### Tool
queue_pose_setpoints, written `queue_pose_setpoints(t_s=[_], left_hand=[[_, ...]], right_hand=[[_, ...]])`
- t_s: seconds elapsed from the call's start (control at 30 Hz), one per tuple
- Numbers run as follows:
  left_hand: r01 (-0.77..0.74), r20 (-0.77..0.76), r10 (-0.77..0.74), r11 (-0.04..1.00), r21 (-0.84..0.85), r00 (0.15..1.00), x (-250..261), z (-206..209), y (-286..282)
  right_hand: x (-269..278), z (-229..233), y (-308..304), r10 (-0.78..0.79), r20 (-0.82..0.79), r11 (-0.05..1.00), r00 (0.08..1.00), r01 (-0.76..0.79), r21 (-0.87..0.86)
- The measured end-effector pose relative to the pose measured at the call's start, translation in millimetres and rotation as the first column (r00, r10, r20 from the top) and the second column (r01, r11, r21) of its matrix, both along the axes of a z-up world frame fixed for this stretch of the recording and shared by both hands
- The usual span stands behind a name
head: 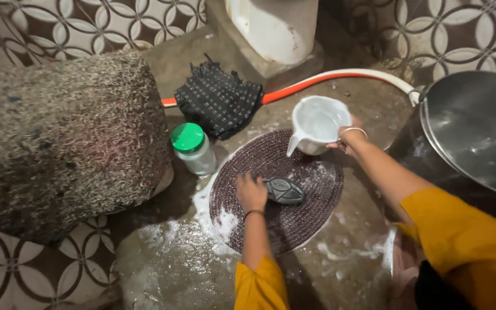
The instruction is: The person washes a rug by hand on the floor, using a brush and soapy water, scrubbing different sections and rinsing with water from a pitcher.
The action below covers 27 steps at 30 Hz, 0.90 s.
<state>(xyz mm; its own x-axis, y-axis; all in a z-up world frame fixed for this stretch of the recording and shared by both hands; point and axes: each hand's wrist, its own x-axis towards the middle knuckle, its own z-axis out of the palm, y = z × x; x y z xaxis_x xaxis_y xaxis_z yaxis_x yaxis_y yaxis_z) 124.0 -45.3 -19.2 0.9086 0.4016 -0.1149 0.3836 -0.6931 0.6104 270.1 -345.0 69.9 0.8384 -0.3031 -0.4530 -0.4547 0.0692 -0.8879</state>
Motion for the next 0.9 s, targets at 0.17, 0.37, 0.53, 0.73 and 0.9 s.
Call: queue_pose_setpoints(t_s=[0.17,0.37,0.53,0.73,0.9], left_hand=[[0.111,-0.24,-0.055,0.968,0.227,0.969,-70.6,-11.0,44.1],[0.193,-0.411,-0.113,0.968,0.16,0.905,-72.8,8.4,49.2],[0.197,-0.455,-0.104,0.967,0.162,0.884,-72.7,34.8,45.8],[0.036,-0.106,0.002,0.934,0.356,0.994,-84.3,12.9,31.2],[0.013,-0.027,-0.001,0.905,0.425,1.0,-84.7,20.4,27.7]], right_hand=[[19.7,-71.4,-67.9,-0.297,0.103,0.937,0.949,0.268,0.225],[38.1,-94.0,-122.1,-0.247,-0.049,0.969,0.968,0.246,-0.023],[72.5,-102.0,-137.4,0.311,-0.013,0.576,0.95,-0.2,-0.793],[100.1,-106.6,-110.3,0.135,-0.095,0.875,0.986,-0.164,-0.457],[91.2,-76.4,-118.5,-0.114,0.194,0.777,0.974,-0.034,0.628]])
